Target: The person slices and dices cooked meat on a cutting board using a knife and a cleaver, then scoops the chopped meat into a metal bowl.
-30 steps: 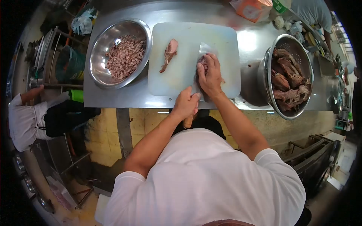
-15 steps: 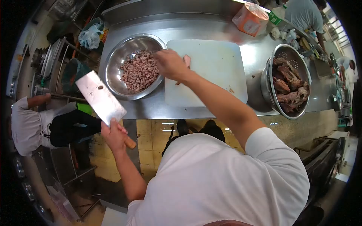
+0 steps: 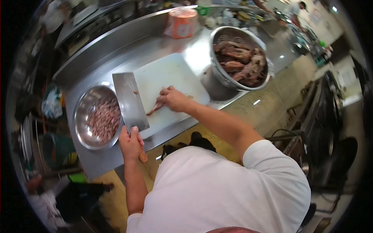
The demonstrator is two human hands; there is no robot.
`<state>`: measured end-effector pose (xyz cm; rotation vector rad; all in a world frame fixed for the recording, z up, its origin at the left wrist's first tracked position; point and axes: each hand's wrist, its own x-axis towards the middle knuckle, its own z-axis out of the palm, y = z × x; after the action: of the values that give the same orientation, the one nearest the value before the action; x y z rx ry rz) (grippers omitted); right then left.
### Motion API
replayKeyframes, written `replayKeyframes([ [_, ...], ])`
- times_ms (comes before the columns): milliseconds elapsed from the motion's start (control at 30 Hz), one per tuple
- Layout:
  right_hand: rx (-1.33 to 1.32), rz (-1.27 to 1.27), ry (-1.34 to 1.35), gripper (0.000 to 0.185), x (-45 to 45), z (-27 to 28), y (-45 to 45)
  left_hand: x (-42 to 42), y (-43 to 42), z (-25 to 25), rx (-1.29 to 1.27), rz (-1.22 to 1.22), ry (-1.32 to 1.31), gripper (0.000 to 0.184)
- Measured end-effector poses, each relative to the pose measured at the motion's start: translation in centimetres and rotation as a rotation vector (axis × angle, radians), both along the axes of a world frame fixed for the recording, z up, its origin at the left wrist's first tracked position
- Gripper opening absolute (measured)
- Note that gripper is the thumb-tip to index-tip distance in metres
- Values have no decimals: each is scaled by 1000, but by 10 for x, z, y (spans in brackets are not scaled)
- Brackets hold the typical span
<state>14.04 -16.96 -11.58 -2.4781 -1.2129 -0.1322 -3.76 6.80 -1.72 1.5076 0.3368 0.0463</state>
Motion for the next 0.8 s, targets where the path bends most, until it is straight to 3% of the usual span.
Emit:
replayKeyframes([
  [33, 38, -51, -14, 42, -8, -2, -12, 6, -8, -3, -14, -54, 47, 9],
  [167, 265, -218, 32, 39, -26, -8, -43, 28, -34, -22, -30, -189, 102, 9],
  [233, 566, -389, 264, 33, -33, 3, -53, 37, -44, -25, -1, -212, 116, 9],
  [267, 569, -418, 251, 33, -36, 8, -58, 38, -46, -27, -1, -242, 113, 9],
  [333, 506, -723, 318, 31, -34, 10, -67, 43, -54, -25, 53, -308, 157, 8],
  [467, 615, -830, 481, 32, -31, 20, -81, 46, -60, -24, 169, -494, 257, 9],
  [600, 478, -787, 642, 23, -29, 45, -86, 48, -60, -43, 264, -513, 257, 10],
  [667, 539, -652, 373, 12, -32, 50, -81, 51, -58, -46, 217, -490, 300, 9],
  [800, 441, -517, 201, 7, -21, 43, -72, 52, -52, -56, 216, -498, 302, 8],
])
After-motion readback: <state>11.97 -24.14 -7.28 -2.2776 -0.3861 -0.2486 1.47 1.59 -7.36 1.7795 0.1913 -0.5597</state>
